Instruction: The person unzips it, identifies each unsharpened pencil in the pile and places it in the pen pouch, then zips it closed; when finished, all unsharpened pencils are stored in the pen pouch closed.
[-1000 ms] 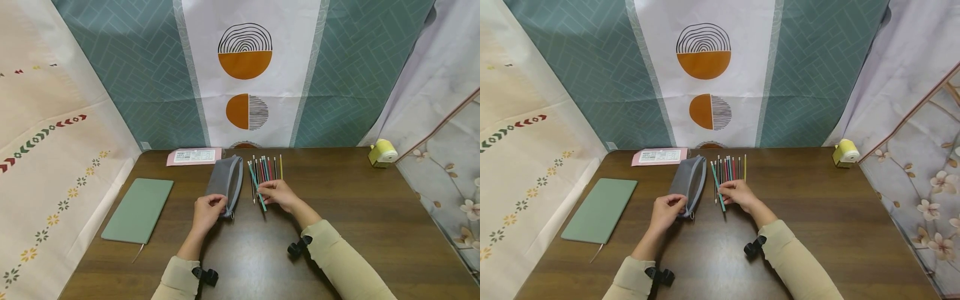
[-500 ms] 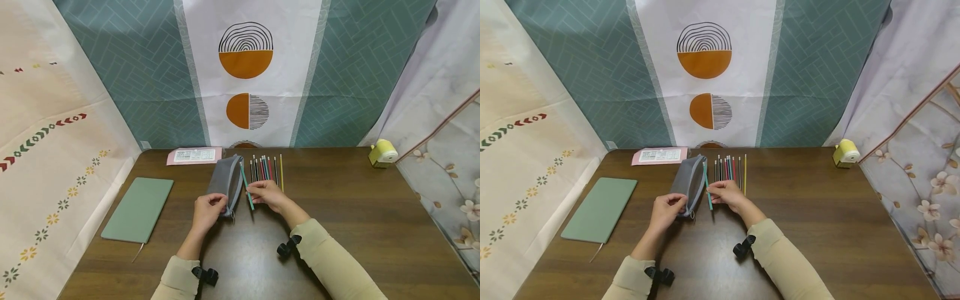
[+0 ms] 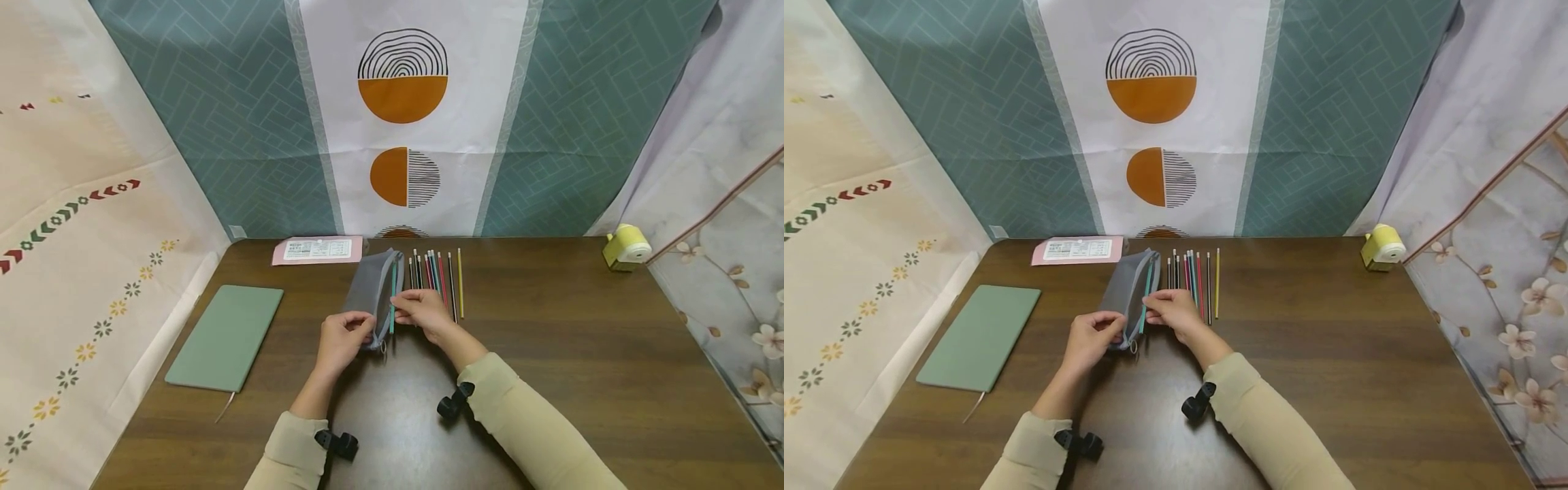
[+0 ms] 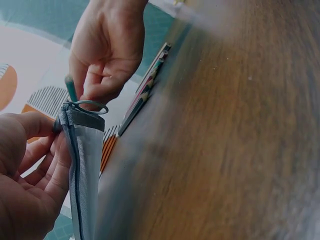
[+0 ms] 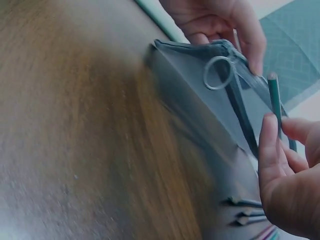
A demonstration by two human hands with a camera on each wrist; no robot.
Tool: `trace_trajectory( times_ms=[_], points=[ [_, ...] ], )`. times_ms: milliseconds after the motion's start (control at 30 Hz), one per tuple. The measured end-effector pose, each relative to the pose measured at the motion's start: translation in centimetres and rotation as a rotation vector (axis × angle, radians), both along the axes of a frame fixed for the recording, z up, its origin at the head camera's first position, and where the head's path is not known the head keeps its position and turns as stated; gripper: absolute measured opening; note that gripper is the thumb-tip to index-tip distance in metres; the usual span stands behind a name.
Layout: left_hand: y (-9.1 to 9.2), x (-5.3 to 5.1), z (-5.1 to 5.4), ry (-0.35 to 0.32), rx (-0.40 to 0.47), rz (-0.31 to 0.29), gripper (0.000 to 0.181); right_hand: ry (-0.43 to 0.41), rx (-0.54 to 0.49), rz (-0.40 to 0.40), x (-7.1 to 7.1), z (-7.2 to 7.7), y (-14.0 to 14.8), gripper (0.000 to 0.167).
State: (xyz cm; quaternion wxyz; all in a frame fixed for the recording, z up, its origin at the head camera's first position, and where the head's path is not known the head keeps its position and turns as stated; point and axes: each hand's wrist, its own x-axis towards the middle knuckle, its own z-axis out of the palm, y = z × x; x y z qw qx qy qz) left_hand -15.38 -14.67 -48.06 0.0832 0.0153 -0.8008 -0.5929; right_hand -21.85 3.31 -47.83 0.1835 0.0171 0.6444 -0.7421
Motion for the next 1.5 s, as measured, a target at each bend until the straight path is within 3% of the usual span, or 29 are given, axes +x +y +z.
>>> trace_trajectory(
  times_ms=[167, 400, 567, 667, 800, 1033, 1233, 1500],
  points=[
    [0.2, -0.1, 0.1, 0.002, -0.007, 0.0, 0.01, 0.05, 0.017, -0.064, 0.2, 0.0, -0.8, 0.023],
    [0.5, 0.0, 0.0, -0.01, 0.033, -0.015, 0.01, 0.097, 0.09, -0.09, 0.4, -0.1, -1.7, 0.019],
    [1.0, 0.9, 2.4, -0.017, 0.015, -0.044, 0.011, 0.135, 0.156, -0.096, 0.4, -0.1, -2.1, 0.021],
    [1.0, 0.7, 2.2, -0.005, 0.016, -0.047, 0.011, 0.16, 0.198, -0.096, 0.4, -0.1, -2.2, 0.023],
    [0.6, -0.2, 0.0, 0.0, 0.029, -0.029, 0.01, 0.168, 0.226, -0.095, 0.3, -0.2, -2.2, 0.023],
    [0.8, -0.1, 0.3, -0.001, 0.015, -0.011, 0.009, 0.158, 0.186, -0.086, 0.5, -0.1, -2.0, 0.023],
    [1.2, 0.5, 1.8, -0.013, -0.001, -0.007, 0.01, 0.163, 0.166, -0.06, 0.7, 0.1, -1.6, 0.025],
    [0.5, 0.1, 0.3, 0.003, 0.006, 0.014, 0.009, 0.18, 0.155, -0.075, 0.7, 0.1, -0.6, 0.021]
  ],
)
